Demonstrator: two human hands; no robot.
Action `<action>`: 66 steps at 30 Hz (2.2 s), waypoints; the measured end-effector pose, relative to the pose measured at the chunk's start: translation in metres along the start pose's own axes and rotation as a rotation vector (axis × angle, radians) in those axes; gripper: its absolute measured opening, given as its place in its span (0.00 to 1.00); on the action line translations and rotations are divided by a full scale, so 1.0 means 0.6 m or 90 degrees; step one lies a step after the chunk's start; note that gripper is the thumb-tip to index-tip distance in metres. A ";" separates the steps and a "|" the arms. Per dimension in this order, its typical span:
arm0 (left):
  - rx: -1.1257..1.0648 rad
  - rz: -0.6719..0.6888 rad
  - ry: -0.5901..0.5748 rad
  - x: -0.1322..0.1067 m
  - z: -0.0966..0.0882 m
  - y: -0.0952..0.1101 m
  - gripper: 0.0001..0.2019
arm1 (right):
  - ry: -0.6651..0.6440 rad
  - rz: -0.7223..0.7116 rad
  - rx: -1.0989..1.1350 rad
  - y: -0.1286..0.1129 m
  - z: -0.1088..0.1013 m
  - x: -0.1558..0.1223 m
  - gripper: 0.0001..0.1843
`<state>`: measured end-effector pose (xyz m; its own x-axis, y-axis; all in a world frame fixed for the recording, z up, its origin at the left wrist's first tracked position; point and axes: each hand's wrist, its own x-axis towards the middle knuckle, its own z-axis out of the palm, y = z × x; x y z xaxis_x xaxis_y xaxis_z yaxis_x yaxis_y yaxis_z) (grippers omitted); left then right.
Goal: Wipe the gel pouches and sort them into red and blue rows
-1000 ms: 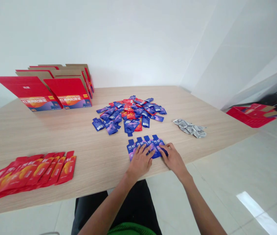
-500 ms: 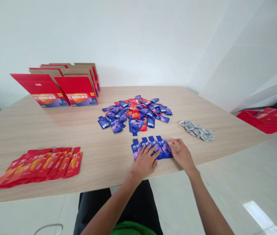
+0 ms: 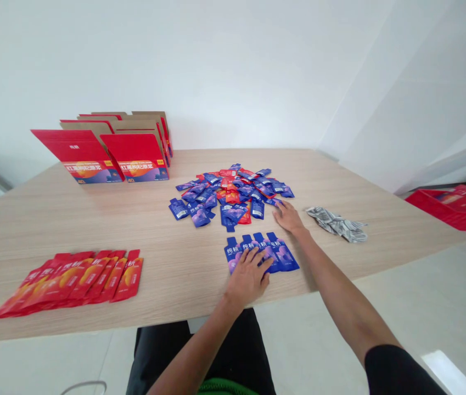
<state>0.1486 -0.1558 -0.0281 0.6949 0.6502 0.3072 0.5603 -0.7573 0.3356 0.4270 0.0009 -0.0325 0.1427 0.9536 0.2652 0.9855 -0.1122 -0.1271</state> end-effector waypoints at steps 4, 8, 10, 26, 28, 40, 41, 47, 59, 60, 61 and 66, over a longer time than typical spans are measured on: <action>-0.005 -0.003 0.000 0.001 0.000 0.000 0.22 | -0.007 0.017 -0.033 0.002 -0.015 -0.011 0.28; -0.016 -0.008 0.000 0.000 0.002 -0.001 0.22 | 0.000 0.046 -0.092 0.000 -0.037 -0.055 0.24; -0.019 -0.008 0.000 0.000 0.002 -0.001 0.22 | 0.010 0.051 -0.107 0.001 -0.046 -0.086 0.24; -0.001 -0.007 -0.006 0.001 -0.004 0.002 0.23 | 0.038 0.118 0.221 0.059 -0.074 -0.246 0.21; -0.004 -0.012 -0.013 0.001 -0.004 0.002 0.23 | 0.043 0.134 0.233 0.040 -0.069 -0.261 0.24; -0.010 -0.015 -0.012 0.002 -0.003 0.002 0.23 | 0.116 -0.064 0.116 0.022 -0.091 -0.274 0.19; -0.008 -0.013 -0.011 0.002 -0.003 0.002 0.23 | 0.103 -0.096 0.122 0.027 -0.088 -0.276 0.20; -0.006 -0.011 -0.006 0.001 0.000 0.001 0.23 | 0.158 -0.005 0.146 0.059 -0.059 -0.283 0.21; -0.005 -0.006 -0.003 0.002 -0.002 0.002 0.23 | 0.092 -0.031 0.156 -0.009 -0.065 -0.317 0.26; -0.003 -0.005 -0.001 0.001 -0.003 0.003 0.23 | 0.089 -0.034 0.156 -0.013 -0.065 -0.318 0.26; -0.002 -0.005 0.000 0.001 -0.004 0.003 0.23 | 0.088 -0.032 0.152 -0.015 -0.065 -0.317 0.27; 0.000 -0.008 0.001 0.000 -0.001 0.001 0.23 | 0.113 0.005 0.117 -0.019 -0.061 -0.311 0.26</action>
<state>0.1488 -0.1563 -0.0272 0.6875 0.6597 0.3037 0.5686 -0.7491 0.3399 0.3926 -0.1862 -0.0456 0.1796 0.8870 0.4254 0.9537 -0.0510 -0.2964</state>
